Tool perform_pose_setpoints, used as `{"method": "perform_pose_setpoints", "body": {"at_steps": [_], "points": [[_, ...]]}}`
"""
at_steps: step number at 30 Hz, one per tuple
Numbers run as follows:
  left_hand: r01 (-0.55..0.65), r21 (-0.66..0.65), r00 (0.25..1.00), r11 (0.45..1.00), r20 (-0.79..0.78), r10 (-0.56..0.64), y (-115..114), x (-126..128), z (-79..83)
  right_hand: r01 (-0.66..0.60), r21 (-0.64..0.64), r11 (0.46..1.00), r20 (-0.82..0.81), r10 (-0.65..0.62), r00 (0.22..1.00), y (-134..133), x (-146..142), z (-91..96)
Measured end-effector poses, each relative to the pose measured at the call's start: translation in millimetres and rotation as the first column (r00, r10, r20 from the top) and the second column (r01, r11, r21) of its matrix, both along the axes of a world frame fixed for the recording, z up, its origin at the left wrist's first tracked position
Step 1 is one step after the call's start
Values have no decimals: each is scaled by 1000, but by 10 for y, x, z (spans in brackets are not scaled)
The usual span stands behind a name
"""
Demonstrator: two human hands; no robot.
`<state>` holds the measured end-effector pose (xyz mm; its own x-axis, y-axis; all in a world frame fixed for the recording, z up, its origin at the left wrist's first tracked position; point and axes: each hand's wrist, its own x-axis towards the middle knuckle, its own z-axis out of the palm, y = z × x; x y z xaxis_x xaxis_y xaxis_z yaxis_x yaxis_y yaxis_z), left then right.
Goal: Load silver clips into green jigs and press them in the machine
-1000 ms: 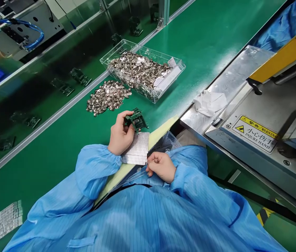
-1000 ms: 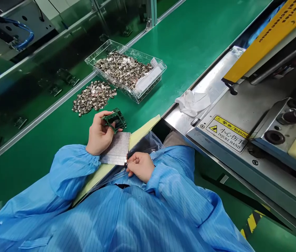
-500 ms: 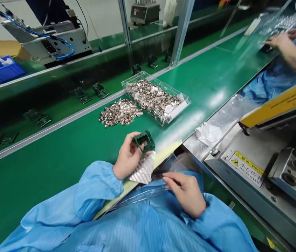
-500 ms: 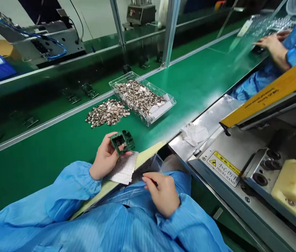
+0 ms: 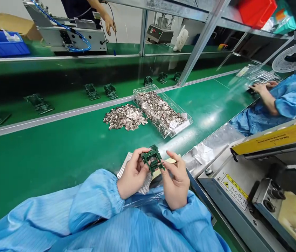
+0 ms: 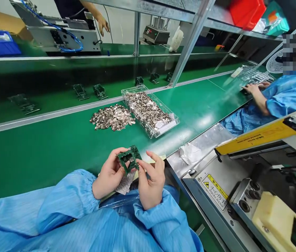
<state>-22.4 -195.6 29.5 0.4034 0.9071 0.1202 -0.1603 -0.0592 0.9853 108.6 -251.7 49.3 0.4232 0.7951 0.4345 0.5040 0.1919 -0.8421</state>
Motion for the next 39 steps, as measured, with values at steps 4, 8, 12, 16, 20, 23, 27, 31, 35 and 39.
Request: {"method": "perform_pose_setpoints", "body": {"at_steps": [4,8,12,16,20,23,27,31,35,39], "points": [[-38,91,997,995,-60,44,-35,-11,37,-25,-103,994,-166,8,986,46,-154,-48],[-33,152,996,988,-71,44,-43,-28,45,71,-79,994,-221,-87,971,83,-267,-104],[-43,165,996,985,-65,54,-57,-14,47,158,-29,987,-196,-161,967,104,-327,-144],[-81,152,995,985,-52,90,-85,10,56,209,-17,978,-185,-208,960,128,-404,-207],[-113,111,990,987,-74,122,-106,12,34,221,21,975,-211,-211,954,159,-462,-269],[-106,82,990,991,-82,113,-117,1,1,178,23,984,-333,-160,929,174,-492,-288],[-65,102,995,993,-75,73,-121,-14,-33,101,68,993,-578,-43,815,184,-520,-278],[-26,89,998,996,-50,31,-92,-52,34,-92,135,987,-676,159,720,154,-375,-200],[163,-24,981,986,-104,-164,-75,-156,340,-433,104,896,-462,429,776,-29,-14,-34],[562,-29,756,827,-389,-527,-5,-98,873,-436,4,900,-218,426,878,-485,367,215]]}}
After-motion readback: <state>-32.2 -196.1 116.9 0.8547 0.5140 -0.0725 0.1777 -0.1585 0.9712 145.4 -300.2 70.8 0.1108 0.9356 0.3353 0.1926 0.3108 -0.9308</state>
